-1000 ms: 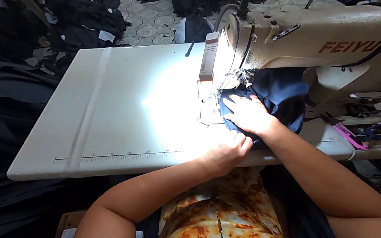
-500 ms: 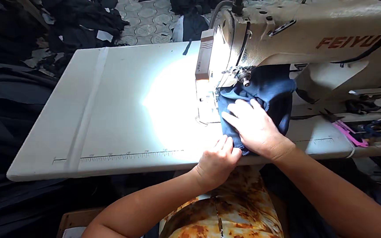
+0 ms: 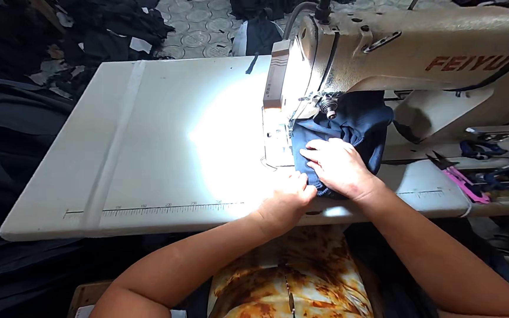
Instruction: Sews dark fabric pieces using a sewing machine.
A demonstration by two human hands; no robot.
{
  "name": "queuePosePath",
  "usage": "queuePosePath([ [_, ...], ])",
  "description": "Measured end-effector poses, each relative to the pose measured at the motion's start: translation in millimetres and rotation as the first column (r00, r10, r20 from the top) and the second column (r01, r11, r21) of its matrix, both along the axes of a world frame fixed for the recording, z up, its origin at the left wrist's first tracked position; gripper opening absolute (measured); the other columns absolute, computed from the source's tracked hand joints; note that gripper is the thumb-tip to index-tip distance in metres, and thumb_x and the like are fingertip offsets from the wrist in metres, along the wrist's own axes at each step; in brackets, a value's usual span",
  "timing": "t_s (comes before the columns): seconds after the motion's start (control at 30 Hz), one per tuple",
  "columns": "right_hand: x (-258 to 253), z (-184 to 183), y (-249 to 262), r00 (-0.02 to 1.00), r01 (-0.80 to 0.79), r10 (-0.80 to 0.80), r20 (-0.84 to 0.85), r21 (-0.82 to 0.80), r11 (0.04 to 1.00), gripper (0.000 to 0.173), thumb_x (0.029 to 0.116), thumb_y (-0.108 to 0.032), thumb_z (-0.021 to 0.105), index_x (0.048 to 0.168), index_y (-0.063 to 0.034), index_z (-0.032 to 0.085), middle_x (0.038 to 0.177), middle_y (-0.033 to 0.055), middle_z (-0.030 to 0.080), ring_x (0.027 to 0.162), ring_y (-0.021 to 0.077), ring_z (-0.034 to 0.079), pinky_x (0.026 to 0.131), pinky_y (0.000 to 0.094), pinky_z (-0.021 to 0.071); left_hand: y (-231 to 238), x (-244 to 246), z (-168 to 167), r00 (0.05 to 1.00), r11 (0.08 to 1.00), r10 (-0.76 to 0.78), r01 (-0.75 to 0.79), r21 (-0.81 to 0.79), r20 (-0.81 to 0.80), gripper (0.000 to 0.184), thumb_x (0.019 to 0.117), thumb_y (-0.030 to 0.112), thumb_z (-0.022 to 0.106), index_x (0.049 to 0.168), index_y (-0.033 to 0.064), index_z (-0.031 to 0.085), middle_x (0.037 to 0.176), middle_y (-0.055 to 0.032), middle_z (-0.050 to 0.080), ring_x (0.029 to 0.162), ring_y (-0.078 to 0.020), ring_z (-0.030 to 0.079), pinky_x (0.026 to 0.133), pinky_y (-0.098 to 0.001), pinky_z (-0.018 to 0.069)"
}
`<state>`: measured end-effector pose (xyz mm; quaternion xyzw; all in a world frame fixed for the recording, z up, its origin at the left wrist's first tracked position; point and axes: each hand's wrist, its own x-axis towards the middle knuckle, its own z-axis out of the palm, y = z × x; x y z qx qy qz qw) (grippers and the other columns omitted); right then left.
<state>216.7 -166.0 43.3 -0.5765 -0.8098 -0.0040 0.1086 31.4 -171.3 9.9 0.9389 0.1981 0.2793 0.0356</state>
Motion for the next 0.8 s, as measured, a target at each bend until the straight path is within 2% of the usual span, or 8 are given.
queuePosePath([
  [0.17, 0.0, 4.4, 16.7, 0.999, 0.029, -0.028, 0.017, -0.052, 0.998, 0.027, 0.0978, -0.009, 0.065, 0.122, -0.0075, 0.075, 0.125, 0.0156, 0.070, 0.114, 0.0365, 0.066, 0.103, 0.0563, 0.0465, 19.8, 3.1, 2.9, 0.997, 0.995, -0.067, 0.065, -0.073, -0.031, 0.010, 0.0923, 0.000, 0.063, 0.085, 0.0001, 0.071, 0.085, -0.0160, 0.068, 0.083, -0.0301, 0.069, 0.075, -0.0420, 0.0569],
  [0.33, -0.8, 6.2, 34.3, 0.995, 0.080, -0.072, 0.068, -0.130, 0.988, 0.031, 0.1015, -0.011, 0.059, 0.130, -0.0082, 0.071, 0.130, 0.0172, 0.067, 0.120, 0.0360, 0.064, 0.109, 0.0568, 0.0420, 36.4, 0.5, 10.3, 0.988, 0.993, -0.063, 0.048, -0.107, -0.141, 0.010, 0.0945, 0.003, 0.062, 0.095, -0.0005, 0.072, 0.102, -0.0198, 0.072, 0.097, -0.0339, 0.071, 0.082, -0.0474, 0.0566],
  [0.43, 7.1, 0.9, 38.5, 0.999, 0.007, -0.009, -0.032, -0.074, 0.997, 0.029, 0.1017, -0.010, 0.058, 0.125, -0.0037, 0.073, 0.130, 0.0194, 0.067, 0.125, 0.0362, 0.062, 0.116, 0.0566, 0.0375, 40.7, 0.7, 10.6, 0.984, 0.995, -0.045, 0.029, -0.097, -0.171, 0.012, 0.0965, 0.006, 0.060, 0.096, 0.0016, 0.071, 0.100, -0.0168, 0.070, 0.095, -0.0323, 0.070, 0.076, -0.0469, 0.0553],
  [0.5, 16.6, -1.1, 34.4, 0.969, -0.136, 0.154, -0.191, 0.100, 0.986, 0.021, 0.0980, -0.008, 0.058, 0.099, 0.0021, 0.077, 0.113, 0.0204, 0.071, 0.115, 0.0355, 0.065, 0.108, 0.0497, 0.0463, 43.6, 0.5, 9.7, 0.986, 0.994, -0.060, 0.046, -0.098, -0.155, 0.013, 0.0967, 0.007, 0.059, 0.096, 0.0011, 0.071, 0.096, -0.0168, 0.070, 0.092, -0.0331, 0.069, 0.076, -0.0476, 0.0547],
  [0.6, 34.8, 10.3, 15.0, 0.899, -0.328, 0.362, -0.248, 0.168, 0.930, 0.032, 0.0969, -0.025, 0.059, 0.075, -0.0043, 0.068, 0.088, 0.0113, 0.065, 0.093, 0.0260, 0.064, 0.084, 0.0402, 0.0513, 43.4, 2.1, 8.9, 0.990, 0.991, -0.068, 0.052, -0.120, -0.127, 0.014, 0.0977, 0.005, 0.058, 0.096, -0.0016, 0.070, 0.092, -0.0181, 0.067, 0.088, -0.0348, 0.069, 0.074, -0.0479, 0.0551],
  [0.67, 52.1, 16.8, -0.6, 0.913, -0.361, 0.366, -0.180, 0.063, 0.931, 0.033, 0.0894, -0.039, 0.064, 0.090, -0.0073, 0.075, 0.088, 0.0072, 0.068, 0.090, 0.0234, 0.067, 0.080, 0.0455, 0.0523, 40.9, 4.4, 13.1, 0.984, 0.991, -0.047, 0.025, -0.130, -0.172, 0.014, 0.0973, 0.005, 0.058, 0.099, -0.0026, 0.070, 0.094, -0.0197, 0.069, 0.092, -0.0368, 0.070, 0.076, -0.0500, 0.0553],
  [0.73, 64.9, 18.0, -11.6, 0.938, -0.339, 0.338, -0.080, -0.003, 0.941, 0.036, 0.0830, -0.033, 0.070, 0.105, -0.0043, 0.073, 0.094, 0.0120, 0.071, 0.095, 0.0311, 0.069, 0.087, 0.0554, 0.0510, 38.6, 8.2, 18.1, 0.975, 0.991, -0.036, 0.006, -0.131, -0.222, 0.013, 0.0969, 0.005, 0.059, 0.100, -0.0031, 0.069, 0.091, -0.0197, 0.067, 0.091, -0.0374, 0.069, 0.079, -0.0505, 0.0545],
  [0.8, 62.4, 14.1, -20.0, 0.940, -0.340, 0.340, 0.001, 0.058, 0.939, 0.021, 0.0813, -0.016, 0.071, 0.096, -0.0016, 0.071, 0.086, 0.0150, 0.069, 0.088, 0.0350, 0.070, 0.082, 0.0558, 0.0539, 35.2, 13.2, 23.9, 0.967, 0.991, -0.020, -0.015, -0.135, -0.254, 0.015, 0.0979, 0.006, 0.057, 0.104, -0.0004, 0.068, 0.088, -0.0196, 0.067, 0.089, -0.0379, 0.069, 0.081, -0.0513, 0.0535],
])
